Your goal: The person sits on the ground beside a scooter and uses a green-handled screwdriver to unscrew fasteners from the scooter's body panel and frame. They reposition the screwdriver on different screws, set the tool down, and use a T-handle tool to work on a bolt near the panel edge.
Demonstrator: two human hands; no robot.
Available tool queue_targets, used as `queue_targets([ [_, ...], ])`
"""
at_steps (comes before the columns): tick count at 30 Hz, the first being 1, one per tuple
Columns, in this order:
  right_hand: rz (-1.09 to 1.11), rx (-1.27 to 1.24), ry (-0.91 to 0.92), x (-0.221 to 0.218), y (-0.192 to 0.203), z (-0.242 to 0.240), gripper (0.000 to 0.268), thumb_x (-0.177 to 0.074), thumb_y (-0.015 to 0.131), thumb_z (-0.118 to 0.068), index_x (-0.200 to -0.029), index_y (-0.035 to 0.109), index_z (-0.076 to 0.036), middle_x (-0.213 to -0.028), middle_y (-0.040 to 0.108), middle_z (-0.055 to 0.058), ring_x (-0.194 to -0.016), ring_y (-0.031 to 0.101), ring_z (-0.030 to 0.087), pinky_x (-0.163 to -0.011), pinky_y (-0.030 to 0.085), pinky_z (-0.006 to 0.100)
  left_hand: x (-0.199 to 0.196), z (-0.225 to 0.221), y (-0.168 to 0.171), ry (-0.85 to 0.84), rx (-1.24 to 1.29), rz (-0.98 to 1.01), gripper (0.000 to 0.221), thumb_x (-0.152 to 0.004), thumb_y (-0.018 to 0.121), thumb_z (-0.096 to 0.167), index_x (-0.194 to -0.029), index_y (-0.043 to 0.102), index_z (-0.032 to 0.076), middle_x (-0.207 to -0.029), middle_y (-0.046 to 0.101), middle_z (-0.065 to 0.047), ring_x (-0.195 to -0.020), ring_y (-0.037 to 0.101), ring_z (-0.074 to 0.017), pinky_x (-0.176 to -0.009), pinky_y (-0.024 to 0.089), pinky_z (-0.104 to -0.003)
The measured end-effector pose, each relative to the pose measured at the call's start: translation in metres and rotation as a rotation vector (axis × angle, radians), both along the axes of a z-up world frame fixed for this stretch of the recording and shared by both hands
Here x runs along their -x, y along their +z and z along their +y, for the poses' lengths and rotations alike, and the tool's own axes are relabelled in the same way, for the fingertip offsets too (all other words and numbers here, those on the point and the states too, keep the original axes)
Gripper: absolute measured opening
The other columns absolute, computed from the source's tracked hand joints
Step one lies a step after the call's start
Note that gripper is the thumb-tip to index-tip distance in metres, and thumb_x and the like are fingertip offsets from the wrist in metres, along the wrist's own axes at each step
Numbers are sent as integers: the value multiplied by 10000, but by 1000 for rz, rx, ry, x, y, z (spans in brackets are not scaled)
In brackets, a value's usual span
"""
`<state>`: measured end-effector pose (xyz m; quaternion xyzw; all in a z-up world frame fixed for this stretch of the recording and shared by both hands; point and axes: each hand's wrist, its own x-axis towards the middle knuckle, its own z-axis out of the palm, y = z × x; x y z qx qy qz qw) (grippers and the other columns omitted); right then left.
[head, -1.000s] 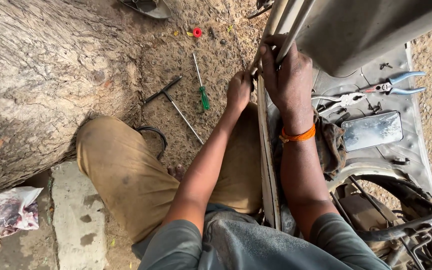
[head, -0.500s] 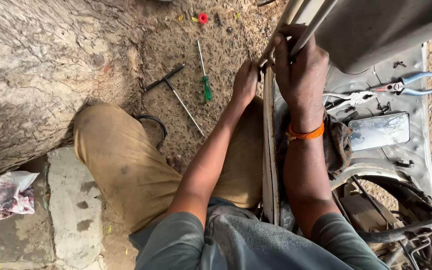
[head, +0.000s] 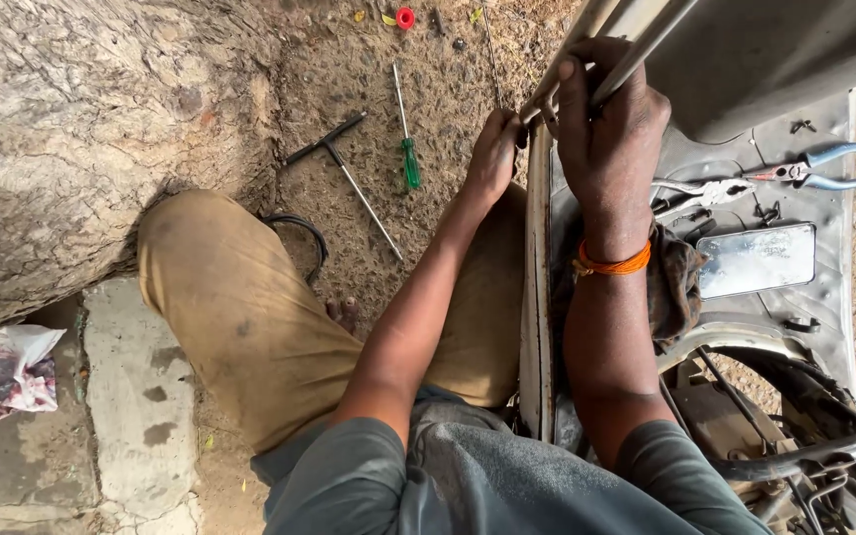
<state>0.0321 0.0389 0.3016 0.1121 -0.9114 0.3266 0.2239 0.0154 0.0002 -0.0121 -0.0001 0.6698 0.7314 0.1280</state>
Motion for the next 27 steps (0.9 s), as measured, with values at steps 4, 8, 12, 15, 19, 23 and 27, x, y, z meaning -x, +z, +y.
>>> queue_targets([
  [4, -6, 13, 5, 0, 3, -1, 100, -1205, 644, -90, -1227, 605, -1, -913, 740, 98, -700, 710, 126, -598, 497, 260, -1, 16, 2, 57, -1, -86, 433, -1117, 373, 397, -948, 624, 87, -624, 422, 52, -463, 323, -65, -356, 249, -267],
  [8, -15, 11, 1, 0, 2, -2, 99, -1204, 646, -90, -1229, 610, -1, -888, 728, 91, -688, 701, 122, -590, 488, 262, 7, 24, -14, 50, 108, -140, 458, -1080, 394, 408, -887, 688, 113, -525, 453, 31, -396, 320, -83, -331, 207, -283],
  [12, -18, 22, 5, -1, 0, -1, 104, -1207, 649, -91, -1239, 612, 1, -876, 725, 82, -690, 707, 111, -582, 484, 251, -1, 9, -6, 38, 204, 158, 472, -1081, 356, 494, -998, 621, 113, -607, 428, 81, -427, 343, -60, -332, 293, -292],
  [15, -9, 28, 8, -1, -2, 0, 102, -1211, 648, -87, -1231, 611, 6, -896, 733, 87, -678, 702, 107, -569, 478, 243, 3, 9, -6, 58, -122, 37, 520, -1093, 394, 547, -933, 620, 108, -661, 441, 76, -498, 376, -68, -401, 347, -296],
  [19, 10, 27, 27, 2, -4, 2, 94, -1224, 641, -79, -1229, 609, 9, -890, 736, 88, -679, 704, 106, -566, 482, 236, 11, 11, 3, -27, 71, -276, 618, -1131, 470, 523, -780, 584, 26, -609, 383, -10, -481, 288, -144, -445, 222, -303],
  [23, 12, 11, 19, 1, -6, 3, 89, -1214, 647, -74, -1247, 618, 4, -861, 725, 84, -682, 686, 110, -572, 470, 245, 7, -9, 34, -97, 136, -317, 630, -1111, 450, 535, -728, 554, 47, -568, 356, -3, -462, 282, -153, -428, 199, -312],
  [27, 13, 22, 25, 2, -8, 4, 85, -1219, 643, -72, -1250, 616, 2, -871, 727, 84, -673, 689, 101, -560, 470, 229, 0, 3, 3, 20, -203, 10, 494, -1086, 461, 560, -906, 636, 134, -678, 421, 82, -584, 405, -79, -509, 357, -260],
])
